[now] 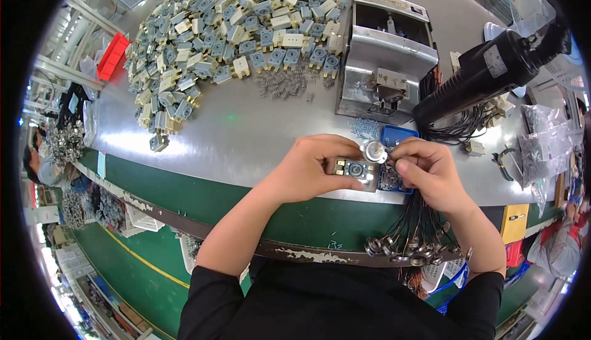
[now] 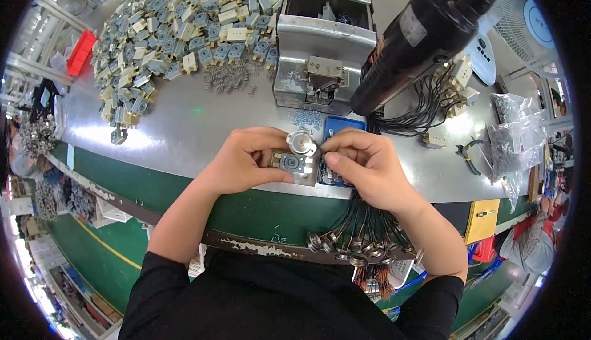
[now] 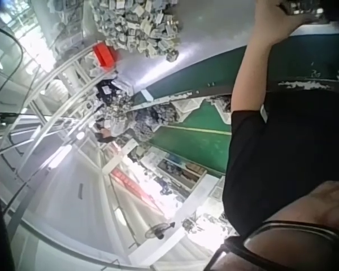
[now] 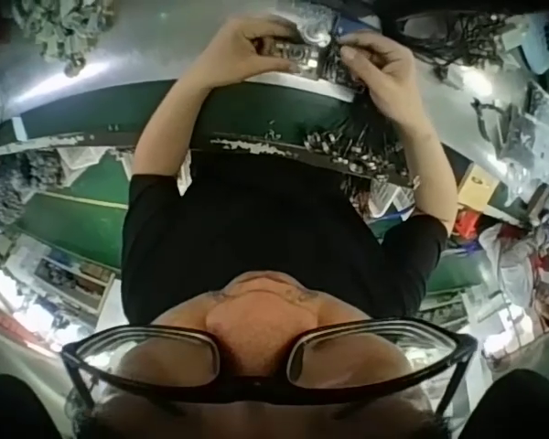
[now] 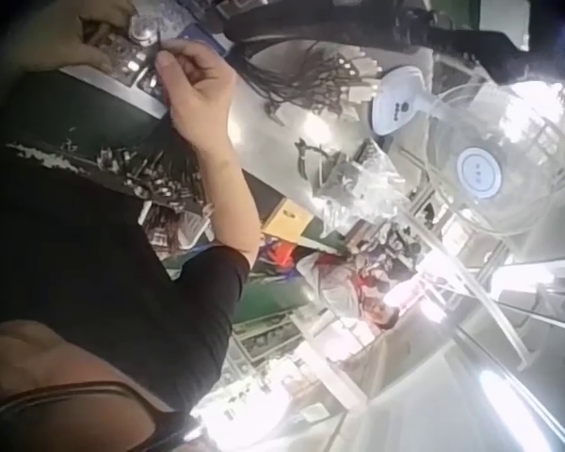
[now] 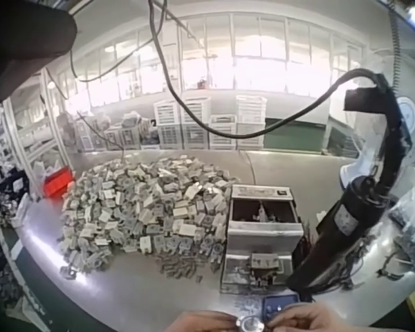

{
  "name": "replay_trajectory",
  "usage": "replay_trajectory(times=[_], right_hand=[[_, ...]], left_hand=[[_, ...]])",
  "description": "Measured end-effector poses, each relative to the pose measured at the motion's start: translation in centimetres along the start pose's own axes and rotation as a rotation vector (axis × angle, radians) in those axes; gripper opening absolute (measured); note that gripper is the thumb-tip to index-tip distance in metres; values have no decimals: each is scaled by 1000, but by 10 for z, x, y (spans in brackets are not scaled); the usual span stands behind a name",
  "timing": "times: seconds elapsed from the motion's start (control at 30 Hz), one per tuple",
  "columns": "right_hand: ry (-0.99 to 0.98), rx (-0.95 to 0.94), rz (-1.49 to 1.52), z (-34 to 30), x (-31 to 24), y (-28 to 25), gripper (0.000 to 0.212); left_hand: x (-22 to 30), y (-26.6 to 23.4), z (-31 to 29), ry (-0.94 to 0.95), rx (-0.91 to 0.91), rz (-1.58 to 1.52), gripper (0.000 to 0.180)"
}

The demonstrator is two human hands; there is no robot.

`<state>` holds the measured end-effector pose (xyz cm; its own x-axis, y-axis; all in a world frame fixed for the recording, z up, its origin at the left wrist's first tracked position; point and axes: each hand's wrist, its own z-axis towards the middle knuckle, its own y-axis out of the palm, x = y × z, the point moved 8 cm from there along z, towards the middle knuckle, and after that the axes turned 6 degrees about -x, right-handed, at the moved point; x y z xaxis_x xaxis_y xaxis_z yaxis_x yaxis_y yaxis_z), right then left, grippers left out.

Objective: Assemble small mechanical or electronic components on a production line using an electric screwdriver.

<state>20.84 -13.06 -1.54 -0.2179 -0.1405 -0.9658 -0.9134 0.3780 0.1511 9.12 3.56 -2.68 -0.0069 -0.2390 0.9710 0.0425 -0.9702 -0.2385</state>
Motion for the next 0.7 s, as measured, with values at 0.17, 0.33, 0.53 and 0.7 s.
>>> replay_trajectory(times=[0.17, 0.33, 0.53, 0.7], right_hand=[[24, -3, -306, 6, -14, 15, 17], [-54, 6, -486, 6, -23, 21, 16], [-16, 36, -662, 8, -14, 25, 12], [-180, 61, -788, 6, -15, 28, 11]], left_hand=[[8, -3, -2, 138, 125, -35, 45], [22, -4, -2, 327, 171, 215, 39], [13, 8, -4, 345, 139, 347, 31], [2, 11, 3, 202, 62, 159, 32]])
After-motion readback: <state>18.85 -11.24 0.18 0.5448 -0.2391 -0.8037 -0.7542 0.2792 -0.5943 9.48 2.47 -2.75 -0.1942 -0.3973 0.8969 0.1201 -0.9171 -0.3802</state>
